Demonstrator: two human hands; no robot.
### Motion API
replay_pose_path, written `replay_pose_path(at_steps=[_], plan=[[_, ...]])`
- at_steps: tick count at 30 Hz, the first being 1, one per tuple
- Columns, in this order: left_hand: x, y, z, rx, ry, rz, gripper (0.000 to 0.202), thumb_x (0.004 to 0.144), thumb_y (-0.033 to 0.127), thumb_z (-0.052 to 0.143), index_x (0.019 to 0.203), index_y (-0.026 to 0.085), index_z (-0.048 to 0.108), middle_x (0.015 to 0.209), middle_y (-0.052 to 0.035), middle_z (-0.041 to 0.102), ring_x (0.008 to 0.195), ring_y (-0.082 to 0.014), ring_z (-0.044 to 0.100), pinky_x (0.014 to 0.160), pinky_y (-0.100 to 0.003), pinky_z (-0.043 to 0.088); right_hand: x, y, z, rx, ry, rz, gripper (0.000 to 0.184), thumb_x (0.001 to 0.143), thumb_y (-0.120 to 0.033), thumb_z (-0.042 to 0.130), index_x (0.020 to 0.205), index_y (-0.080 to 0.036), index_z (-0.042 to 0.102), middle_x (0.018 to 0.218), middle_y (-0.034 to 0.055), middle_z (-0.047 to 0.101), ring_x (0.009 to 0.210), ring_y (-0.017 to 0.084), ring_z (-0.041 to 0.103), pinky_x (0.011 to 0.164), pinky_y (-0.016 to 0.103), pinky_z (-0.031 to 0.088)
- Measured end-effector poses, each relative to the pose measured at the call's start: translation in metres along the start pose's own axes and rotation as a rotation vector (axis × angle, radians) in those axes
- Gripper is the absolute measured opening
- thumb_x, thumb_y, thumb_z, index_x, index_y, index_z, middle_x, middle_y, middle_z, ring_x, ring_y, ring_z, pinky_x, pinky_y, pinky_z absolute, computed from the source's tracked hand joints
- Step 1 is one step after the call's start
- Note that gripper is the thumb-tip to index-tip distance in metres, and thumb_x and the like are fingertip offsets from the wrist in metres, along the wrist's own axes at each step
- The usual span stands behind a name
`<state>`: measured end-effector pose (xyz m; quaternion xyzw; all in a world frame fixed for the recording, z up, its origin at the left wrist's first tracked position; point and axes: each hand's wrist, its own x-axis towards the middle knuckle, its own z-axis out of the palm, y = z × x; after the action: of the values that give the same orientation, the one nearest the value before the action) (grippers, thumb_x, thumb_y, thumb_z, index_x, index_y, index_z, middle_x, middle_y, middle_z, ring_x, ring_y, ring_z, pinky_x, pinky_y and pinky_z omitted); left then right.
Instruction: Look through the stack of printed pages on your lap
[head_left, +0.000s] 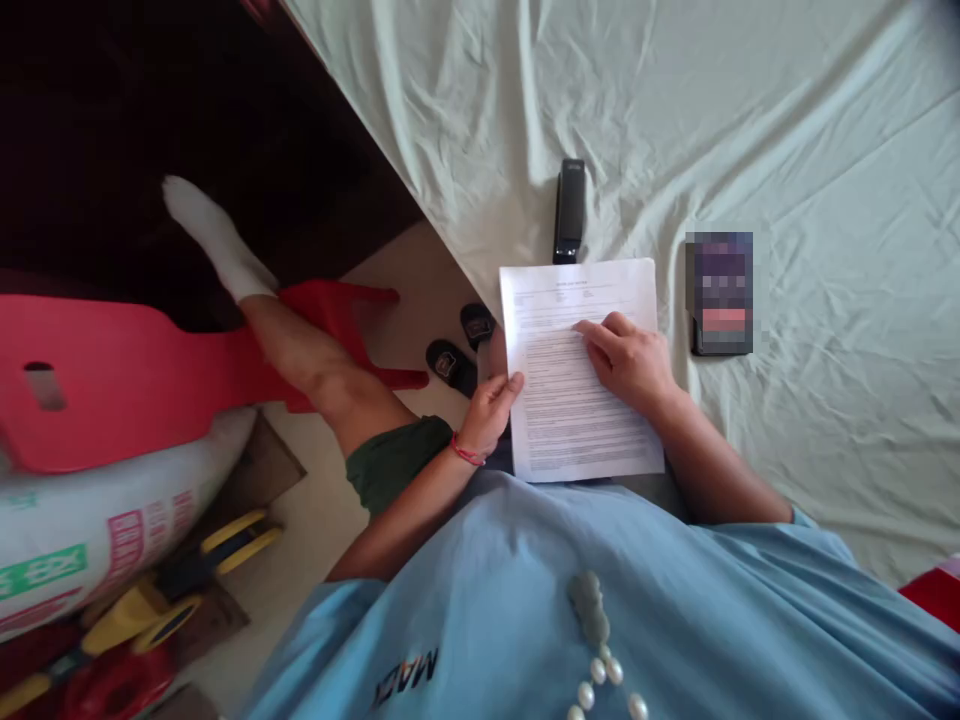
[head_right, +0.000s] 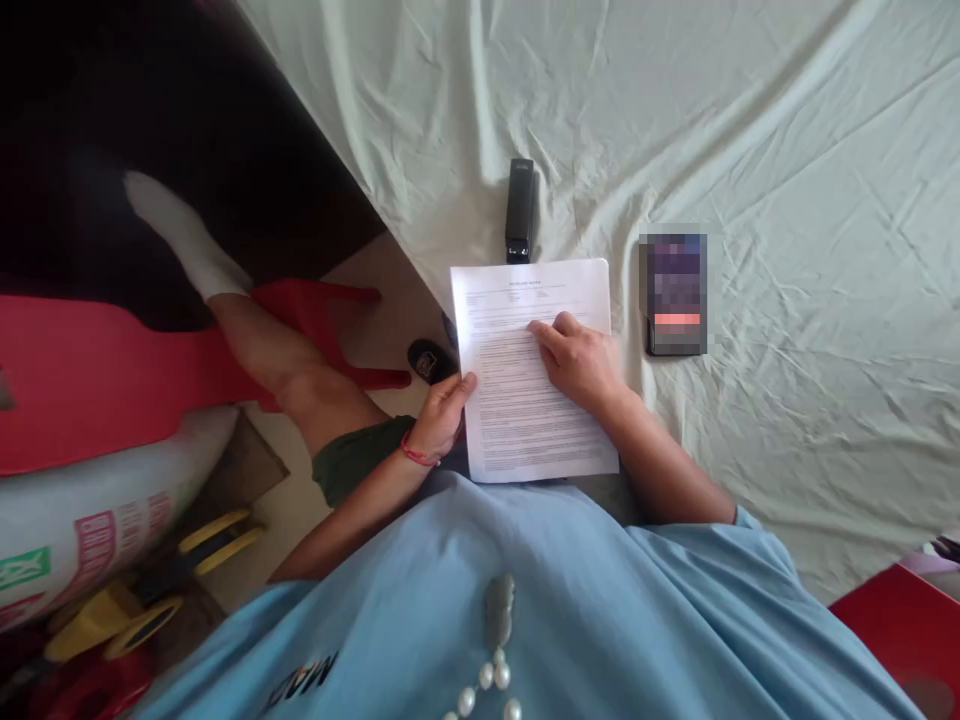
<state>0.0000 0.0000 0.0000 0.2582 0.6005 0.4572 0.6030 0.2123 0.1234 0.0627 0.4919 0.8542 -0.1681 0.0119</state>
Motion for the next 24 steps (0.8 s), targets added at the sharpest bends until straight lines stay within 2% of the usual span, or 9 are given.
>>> replay_pose_path(at_steps=[3, 6, 13, 16, 20, 24], plan=[[-0.003, 0.003, -0.012, 0.076, 0.016, 0.031, 0.065, 0.081, 0.077, 0.080, 0.066, 0.015, 0.066, 0.064, 0.0006, 0.054, 0.063, -0.0106, 0.046, 0.060, -0.025, 0.038, 0.001, 0.003, 0.001, 0.017, 0.019, -0.025, 0.047, 0.109, -0.029, 0.040, 0.140, -0.031, 0.075, 0.113, 0.0078, 0.075, 0.080, 0.019, 0.061, 0.065, 0.033, 0.031], [-0.007, 0.008, -0.021, 0.149, 0.007, 0.025, 0.066, 0.080, 0.077, 0.080, 0.066, 0.014, 0.066, 0.060, 0.0029, 0.044, 0.058, -0.0084, 0.036, 0.055, -0.025, 0.028, 0.001, 0.005, 0.001, 0.037, 0.022, -0.032, 0.047, 0.109, -0.031, 0.040, 0.140, -0.030, 0.075, 0.113, 0.0084, 0.074, 0.079, 0.020, 0.060, 0.064, 0.033, 0.032], [-0.012, 0.011, -0.024, 0.177, 0.049, -0.086, 0.067, 0.074, 0.078, 0.081, 0.088, 0.013, 0.075, 0.066, 0.0000, 0.059, 0.053, -0.0078, 0.040, 0.049, -0.024, 0.029, 0.000, 0.008, 0.004, 0.068, 0.033, -0.023, 0.048, 0.109, -0.033, 0.040, 0.140, -0.030, 0.076, 0.113, 0.0085, 0.076, 0.080, 0.021, 0.062, 0.064, 0.034, 0.032], [-0.012, 0.014, -0.021, 0.213, 0.067, -0.086, 0.064, 0.075, 0.076, 0.079, 0.085, 0.013, 0.074, 0.061, 0.0006, 0.055, 0.049, -0.0079, 0.041, 0.046, -0.023, 0.028, 0.000, 0.008, 0.005, 0.074, 0.039, -0.021, 0.048, 0.108, -0.034, 0.040, 0.140, -0.030, 0.077, 0.113, 0.0084, 0.076, 0.080, 0.021, 0.062, 0.064, 0.035, 0.032], [-0.016, 0.024, -0.017, 0.284, 0.059, -0.062, 0.059, 0.084, 0.073, 0.073, 0.084, 0.014, 0.072, 0.054, 0.0029, 0.049, 0.044, -0.0077, 0.042, 0.045, -0.023, 0.029, -0.001, 0.008, 0.004, 0.083, 0.041, -0.023, 0.048, 0.108, -0.035, 0.041, 0.139, -0.031, 0.078, 0.111, 0.0081, 0.076, 0.079, 0.020, 0.062, 0.063, 0.034, 0.031], [-0.019, 0.029, -0.012, 0.262, 0.056, -0.036, 0.062, 0.088, 0.077, 0.069, 0.082, 0.016, 0.066, 0.061, 0.0017, 0.053, 0.044, -0.0072, 0.045, 0.043, -0.022, 0.030, -0.002, 0.010, 0.005, 0.108, 0.057, -0.043, 0.048, 0.109, -0.034, 0.041, 0.140, -0.031, 0.077, 0.110, 0.0086, 0.076, 0.081, 0.020, 0.063, 0.063, 0.034, 0.033]])
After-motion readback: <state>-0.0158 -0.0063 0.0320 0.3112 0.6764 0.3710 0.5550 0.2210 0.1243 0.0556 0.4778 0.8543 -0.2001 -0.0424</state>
